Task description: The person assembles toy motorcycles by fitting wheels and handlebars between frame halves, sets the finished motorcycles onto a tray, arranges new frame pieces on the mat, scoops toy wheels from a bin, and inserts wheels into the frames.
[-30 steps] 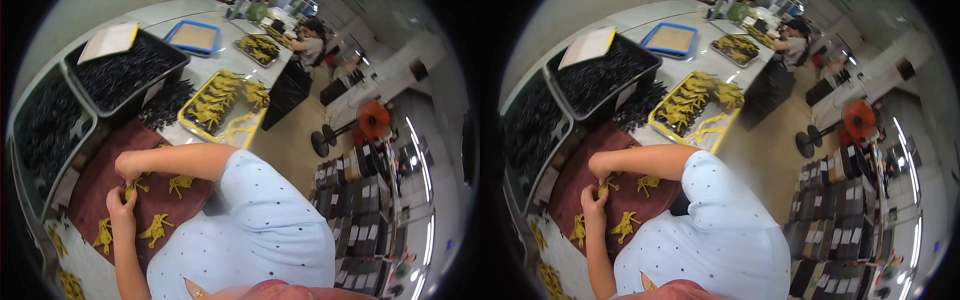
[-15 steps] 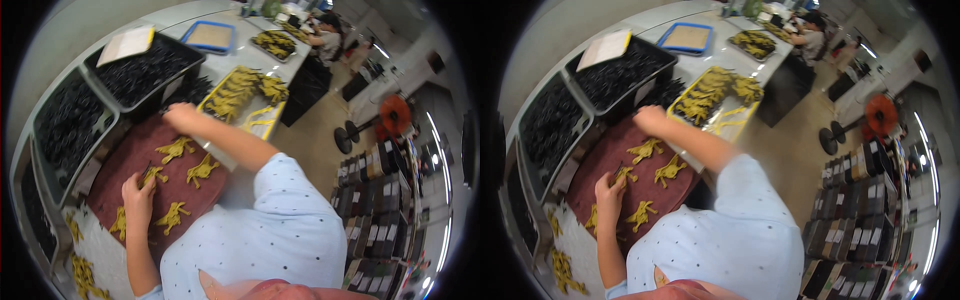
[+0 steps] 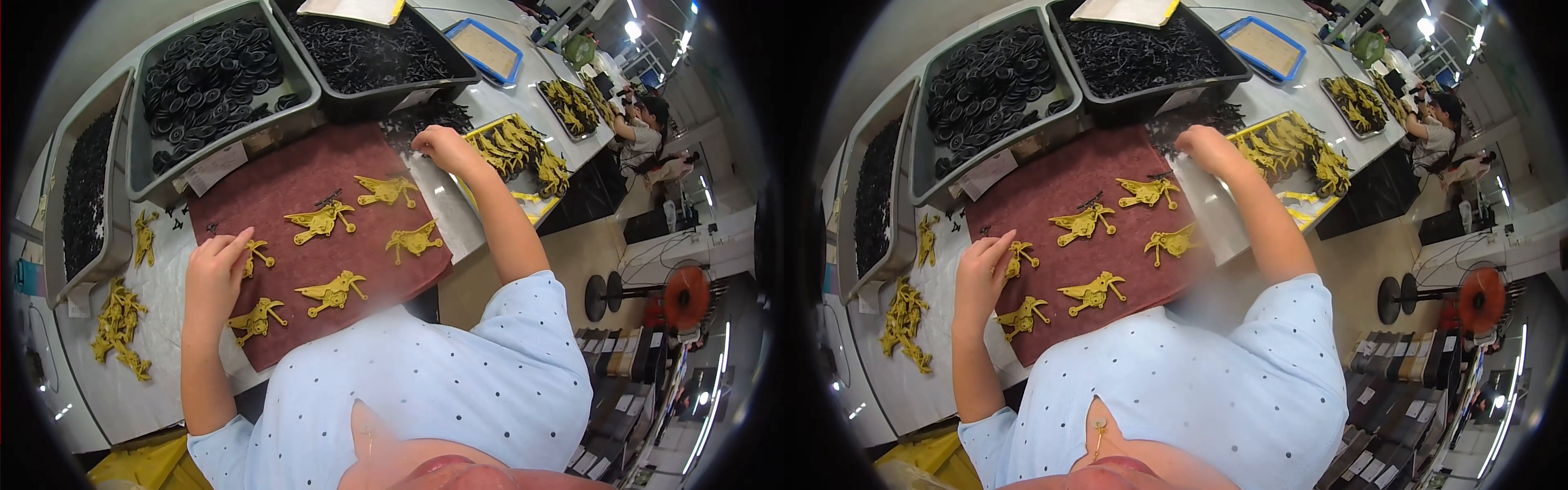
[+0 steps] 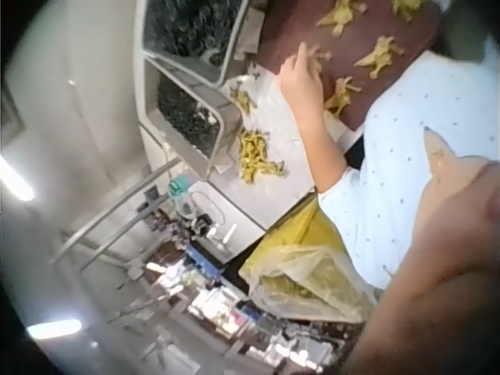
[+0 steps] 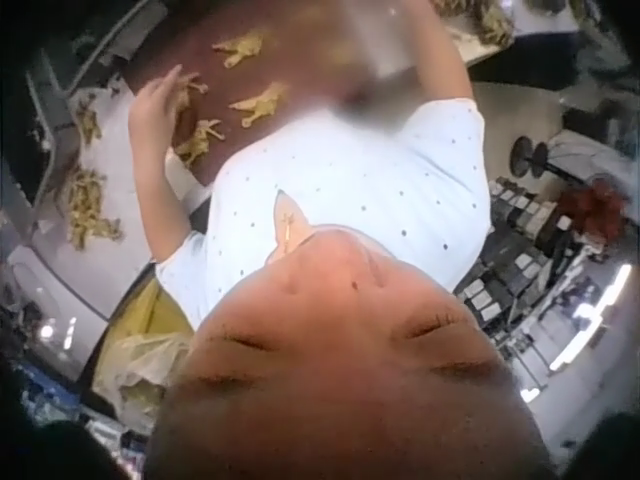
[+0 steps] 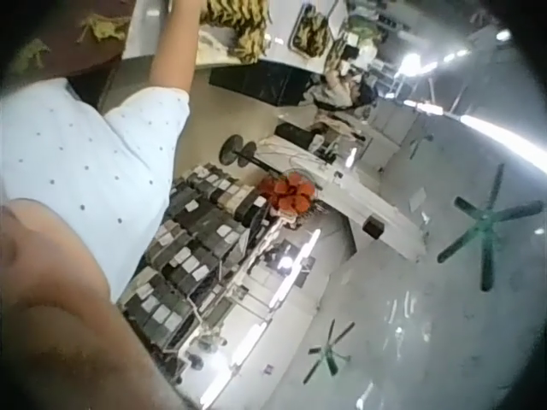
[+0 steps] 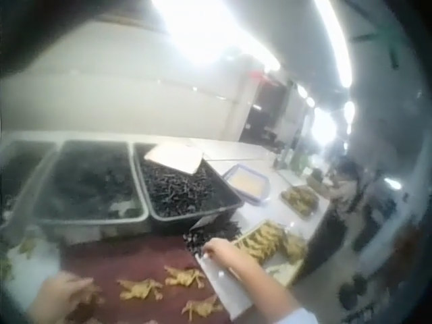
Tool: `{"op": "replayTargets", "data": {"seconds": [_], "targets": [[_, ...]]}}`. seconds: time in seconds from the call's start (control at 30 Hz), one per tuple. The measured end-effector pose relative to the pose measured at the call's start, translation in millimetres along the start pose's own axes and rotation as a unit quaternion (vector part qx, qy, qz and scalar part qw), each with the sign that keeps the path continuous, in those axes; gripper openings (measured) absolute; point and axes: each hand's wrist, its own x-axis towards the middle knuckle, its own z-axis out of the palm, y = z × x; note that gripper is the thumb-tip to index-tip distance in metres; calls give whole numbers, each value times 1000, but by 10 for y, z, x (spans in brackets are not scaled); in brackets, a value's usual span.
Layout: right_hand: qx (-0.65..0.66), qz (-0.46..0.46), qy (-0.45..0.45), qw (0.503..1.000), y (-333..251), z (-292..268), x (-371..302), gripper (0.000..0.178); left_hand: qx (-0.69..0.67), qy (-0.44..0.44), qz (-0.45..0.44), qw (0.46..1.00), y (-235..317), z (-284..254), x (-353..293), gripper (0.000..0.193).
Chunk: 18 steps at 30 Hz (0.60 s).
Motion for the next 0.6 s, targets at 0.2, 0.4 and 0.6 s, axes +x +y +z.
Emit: {"op": "replayTargets", "data": {"seconds": [0.2,0.4,0.6], "targets": [[-25,165,-5,986,-338,239,100,27,7,20,-58,998,-192,-89,-267,23],[28,209,48,976,-149,282,115,26,-38,21,-61,997,-263,-40,-325,26],[0,210,53,976,-256,55,200,26,-29,38,-40,998,-301,102,-416,29]]}}
